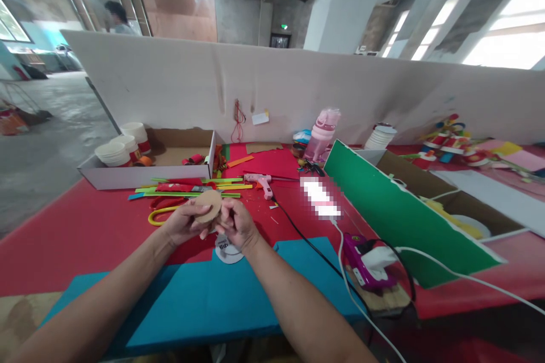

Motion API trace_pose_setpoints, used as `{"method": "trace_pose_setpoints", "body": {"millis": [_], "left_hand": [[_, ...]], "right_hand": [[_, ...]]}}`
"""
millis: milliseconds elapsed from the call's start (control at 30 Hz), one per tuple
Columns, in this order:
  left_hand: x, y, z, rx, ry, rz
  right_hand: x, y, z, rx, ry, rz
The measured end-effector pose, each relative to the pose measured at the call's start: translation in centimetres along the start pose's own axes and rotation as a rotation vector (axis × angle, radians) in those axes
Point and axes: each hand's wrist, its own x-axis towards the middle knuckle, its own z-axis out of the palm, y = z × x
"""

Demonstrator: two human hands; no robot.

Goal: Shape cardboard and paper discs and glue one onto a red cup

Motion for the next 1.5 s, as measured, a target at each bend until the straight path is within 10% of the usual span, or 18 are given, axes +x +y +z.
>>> {"method": "trace_pose_setpoints", "body": {"millis": [133,467,667,1000,1500], "left_hand": [[-0.4,0.6,-0.5,0.029,0.050,0.011],[-0.2,0.5,-0.7,0.173,0.228,0.057],[-0.1,0.2,-0.8,0.235,0.200,-0.011],[0.3,-0.7,-0.1,0.212,0.241,0.060],[-0.4,0.3,-0.7,-0.033,-0.124,-0.089]], "right_hand": [[0.0,-2.1,-0.9,0.008,0.206,-0.172],[0.5,-0.3,-0.6,-0.503,0.342,-0.024],[-0.1,-1.0,0.0,-0.700,0.093,-0.042],[0.0,0.8,0.1,-0.729,0.193,-0.089],[-1.7,-0.4,1.6,-0.443,-0.180,0.081]]}}
